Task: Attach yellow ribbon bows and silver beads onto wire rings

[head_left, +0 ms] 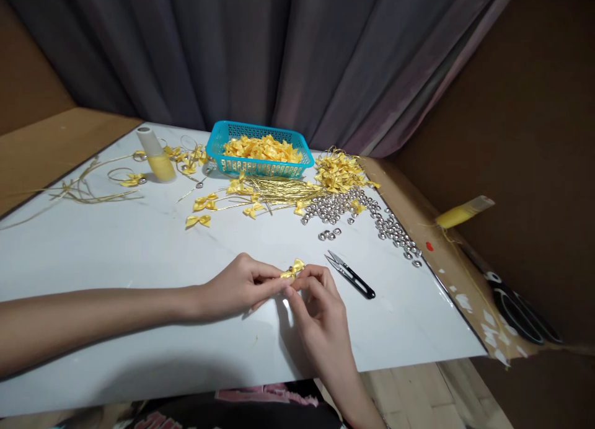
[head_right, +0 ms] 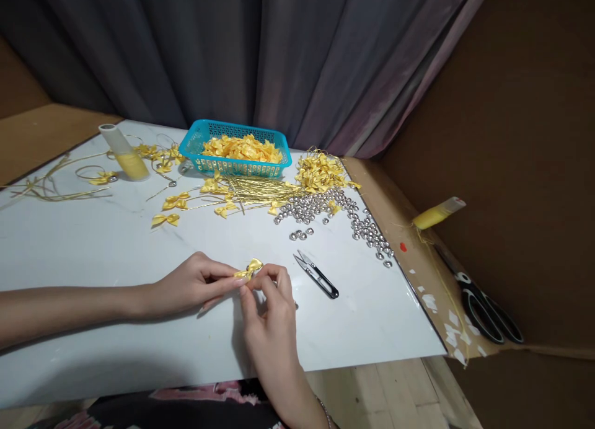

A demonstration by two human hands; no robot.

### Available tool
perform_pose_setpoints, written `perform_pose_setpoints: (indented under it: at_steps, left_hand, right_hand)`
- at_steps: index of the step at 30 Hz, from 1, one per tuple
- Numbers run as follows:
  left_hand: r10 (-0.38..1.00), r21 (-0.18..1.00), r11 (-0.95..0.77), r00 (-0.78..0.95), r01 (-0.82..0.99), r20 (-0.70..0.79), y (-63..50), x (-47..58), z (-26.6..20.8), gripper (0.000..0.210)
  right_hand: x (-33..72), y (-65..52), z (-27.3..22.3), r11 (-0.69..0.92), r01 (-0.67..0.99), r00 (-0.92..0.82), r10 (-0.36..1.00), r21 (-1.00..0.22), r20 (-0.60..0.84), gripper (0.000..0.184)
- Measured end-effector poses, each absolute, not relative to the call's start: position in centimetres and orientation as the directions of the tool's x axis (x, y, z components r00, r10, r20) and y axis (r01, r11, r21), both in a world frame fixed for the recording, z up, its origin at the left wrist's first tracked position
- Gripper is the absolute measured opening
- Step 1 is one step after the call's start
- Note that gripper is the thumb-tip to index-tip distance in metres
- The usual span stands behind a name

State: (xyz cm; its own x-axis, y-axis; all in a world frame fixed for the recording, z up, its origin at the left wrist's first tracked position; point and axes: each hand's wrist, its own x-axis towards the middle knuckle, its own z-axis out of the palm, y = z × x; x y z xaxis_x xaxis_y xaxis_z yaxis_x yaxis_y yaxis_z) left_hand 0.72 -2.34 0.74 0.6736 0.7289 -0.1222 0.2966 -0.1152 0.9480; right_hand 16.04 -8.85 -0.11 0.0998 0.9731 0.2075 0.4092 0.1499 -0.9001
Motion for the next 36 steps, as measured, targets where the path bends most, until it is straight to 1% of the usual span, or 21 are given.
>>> perform_pose_setpoints:
  at_steps: [3, 8, 11, 16, 20, 22, 27, 30, 32, 34, 36]
  left_hand:
    - [0.724, 0.946, -0.125, 0.679, 0.3, -0.12, -2.3, 0.8, 0.6, 0.044]
    - [0.752, 0.926, -0.226, 0.658, 0.303, -0.031, -2.2, 0.9, 0.5, 0.039]
    - [0.763, 0.918, -0.245, 0.647, 0.311, -0.016, -2.2, 0.9, 0.5, 0.039]
    - [0.783, 0.923, -0.226, 0.622, 0.313, -0.02, -2.2, 0.6, 0.6, 0.04]
    - [0.79, 0.93, -0.199, 0.612, 0.31, -0.035, -2.1, 0.6, 0.6, 0.04]
    - [0.794, 0.931, -0.191, 0.607, 0.31, -0.039, -2.1, 0.7, 0.6, 0.039]
    - [0.772, 0.93, -0.195, 0.633, 0.311, -0.05, -2.0, 0.7, 0.5, 0.04]
    - [0.729, 0.925, -0.238, 0.684, 0.295, -0.03, -2.2, 0.7, 0.4, 0.042]
    - [0.697, 0.922, -0.271, 0.717, 0.277, -0.011, -2.3, 0.6, 0.3, 0.042]
    - [0.679, 0.92, -0.295, 0.734, 0.26, 0.01, -2.3, 0.6, 0.2, 0.041]
    - [0.673, 0.918, -0.309, 0.739, 0.248, 0.028, -2.3, 0.6, 0.1, 0.039]
  right_hand:
    - [16.0, -8.8, -0.3, 0.146, 0.412, 0.084, 0.977, -0.899, 0.197, 0.015]
    - [15.8, -8.9, -0.6, 0.143, 0.434, 0.075, 0.978, -0.889, 0.194, 0.016]
    - [16.0, -9.0, -0.6, 0.155, 0.465, 0.069, 0.975, -0.871, 0.211, 0.014]
    - [16.9, -8.9, 0.0, 0.173, 0.486, 0.079, 0.968, -0.857, 0.24, 0.008]
    - [17.3, -8.8, 0.2, 0.113, 0.455, 0.053, 0.987, -0.883, 0.154, 0.004]
    - [17.2, -8.8, 0.2, 0.09, 0.444, 0.058, 0.99, -0.891, 0.129, 0.005]
    - [17.1, -8.6, 0.5, 0.068, 0.454, 0.109, 0.985, -0.888, 0.131, 0.01]
    - [17.3, -8.4, 0.7, 0.107, 0.439, 0.092, 0.982, -0.892, 0.163, 0.008]
    - [17.4, -8.4, 0.8, 0.144, 0.452, 0.074, 0.978, -0.88, 0.197, 0.012]
    - [17.2, -8.4, 0.7, 0.173, 0.501, 0.04, 0.974, -0.848, 0.222, 0.015]
    - [17.0, -8.4, 0.6, 0.199, 0.579, 0.001, 0.97, -0.791, 0.244, 0.017]
